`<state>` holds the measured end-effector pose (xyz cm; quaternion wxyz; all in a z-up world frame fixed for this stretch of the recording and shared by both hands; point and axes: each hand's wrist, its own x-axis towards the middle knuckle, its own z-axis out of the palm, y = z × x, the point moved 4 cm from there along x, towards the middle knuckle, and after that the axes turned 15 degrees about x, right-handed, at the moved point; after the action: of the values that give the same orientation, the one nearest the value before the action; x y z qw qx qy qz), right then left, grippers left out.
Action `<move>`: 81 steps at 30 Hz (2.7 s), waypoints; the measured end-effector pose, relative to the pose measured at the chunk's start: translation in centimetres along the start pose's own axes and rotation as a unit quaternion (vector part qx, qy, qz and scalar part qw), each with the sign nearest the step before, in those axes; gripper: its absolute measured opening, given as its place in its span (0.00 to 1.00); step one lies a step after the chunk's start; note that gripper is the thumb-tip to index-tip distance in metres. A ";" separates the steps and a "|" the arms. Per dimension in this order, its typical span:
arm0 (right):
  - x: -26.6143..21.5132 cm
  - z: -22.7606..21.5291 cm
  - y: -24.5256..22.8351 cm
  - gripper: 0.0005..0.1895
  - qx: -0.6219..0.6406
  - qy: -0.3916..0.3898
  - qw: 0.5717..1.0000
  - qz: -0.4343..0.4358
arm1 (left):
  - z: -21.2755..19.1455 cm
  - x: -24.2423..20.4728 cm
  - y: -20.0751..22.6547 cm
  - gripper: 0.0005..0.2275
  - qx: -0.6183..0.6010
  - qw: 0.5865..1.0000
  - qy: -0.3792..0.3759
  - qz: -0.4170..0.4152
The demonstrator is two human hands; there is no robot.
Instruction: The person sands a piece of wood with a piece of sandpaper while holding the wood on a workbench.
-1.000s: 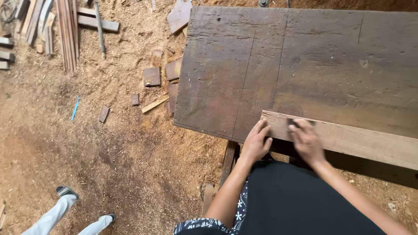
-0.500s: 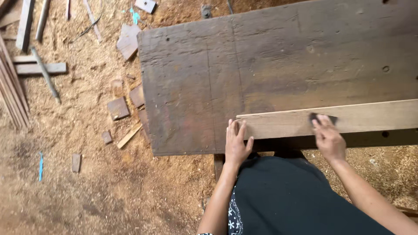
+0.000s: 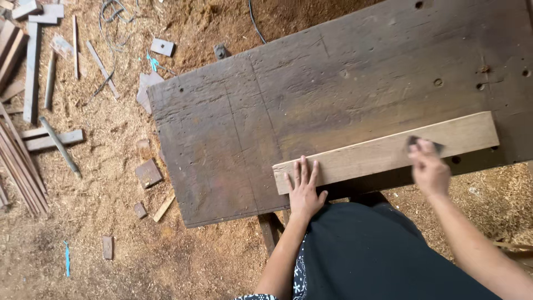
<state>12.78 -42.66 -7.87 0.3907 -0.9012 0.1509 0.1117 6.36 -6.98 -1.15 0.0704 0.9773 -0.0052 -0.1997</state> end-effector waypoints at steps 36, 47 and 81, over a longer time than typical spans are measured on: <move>-3.2 11.8 -15.5 0.13 0.040 -0.104 0.906 -0.408 | -1.9 -4.1 -2.9 0.26 -0.306 0.911 0.188 -0.200; -7.1 8.7 -11.8 0.12 -0.121 -0.105 0.930 -0.332 | 2.0 -3.0 -4.1 0.28 -0.135 0.984 0.061 -0.096; -11.0 22.8 -22.5 0.15 0.027 -0.275 0.815 -0.510 | -0.3 -6.5 -7.6 0.12 -0.293 0.894 0.321 -0.112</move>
<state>8.73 -9.17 -4.51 0.4414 -0.7697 -0.4408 0.1360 0.34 0.84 0.61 0.3281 0.9175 0.1861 0.1259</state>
